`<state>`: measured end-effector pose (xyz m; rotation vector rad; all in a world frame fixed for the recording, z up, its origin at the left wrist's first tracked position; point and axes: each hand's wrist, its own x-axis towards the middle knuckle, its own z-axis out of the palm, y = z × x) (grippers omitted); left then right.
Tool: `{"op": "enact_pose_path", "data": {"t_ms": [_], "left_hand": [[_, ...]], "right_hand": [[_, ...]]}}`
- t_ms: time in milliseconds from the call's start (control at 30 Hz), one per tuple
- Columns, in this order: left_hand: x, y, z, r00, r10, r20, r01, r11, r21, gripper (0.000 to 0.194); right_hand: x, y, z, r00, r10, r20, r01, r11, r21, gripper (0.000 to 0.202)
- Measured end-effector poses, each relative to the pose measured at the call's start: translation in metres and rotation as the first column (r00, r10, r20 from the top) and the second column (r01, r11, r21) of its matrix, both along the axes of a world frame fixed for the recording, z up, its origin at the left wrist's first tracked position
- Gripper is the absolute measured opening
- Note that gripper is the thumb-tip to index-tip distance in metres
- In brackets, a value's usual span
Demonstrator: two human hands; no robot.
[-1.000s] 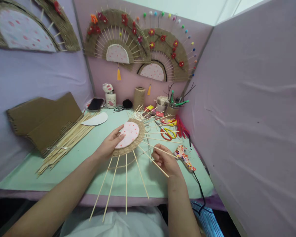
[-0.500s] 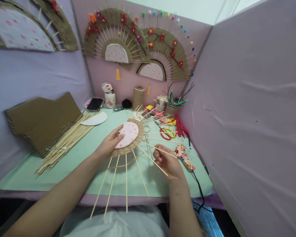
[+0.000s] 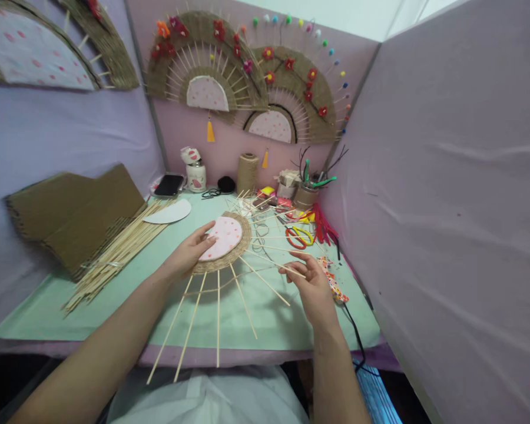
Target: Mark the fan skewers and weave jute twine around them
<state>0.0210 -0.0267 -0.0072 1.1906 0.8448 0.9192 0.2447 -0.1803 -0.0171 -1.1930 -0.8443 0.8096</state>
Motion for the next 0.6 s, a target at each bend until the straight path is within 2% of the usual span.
{"op": "enact_pose_path", "data": {"t_ms": [133, 300, 367, 533, 600], "left_hand": [[-0.006, 0.004, 0.001, 0.999, 0.024, -0.045, -0.025, 1.000, -0.019, 0.063], [-0.008, 0.007, 0.003, 0.998, 0.047, -0.050, -0.049, 0.998, -0.043, 0.062], [-0.007, 0.007, 0.004, 0.997, 0.057, -0.051, -0.060, 0.997, -0.051, 0.062], [-0.007, 0.008, 0.002, 0.997, 0.068, -0.045, -0.071, 0.996, -0.060, 0.061], [-0.007, 0.009, 0.001, 0.997, 0.065, -0.049, -0.067, 0.996, -0.060, 0.060]], "right_hand": [[0.008, -0.003, -0.005, 0.985, -0.106, 0.138, 0.095, 0.992, 0.084, 0.038], [0.009, -0.012, -0.004, 0.968, -0.136, 0.211, 0.099, 0.979, 0.178, 0.032], [0.005, -0.014, -0.001, 0.953, -0.185, 0.241, 0.137, 0.969, 0.204, 0.027], [-0.008, -0.013, 0.006, 0.864, -0.397, 0.311, 0.304, 0.901, 0.309, 0.017], [-0.011, -0.011, 0.007, 0.845, -0.432, 0.313, 0.329, 0.884, 0.332, 0.016]]}}
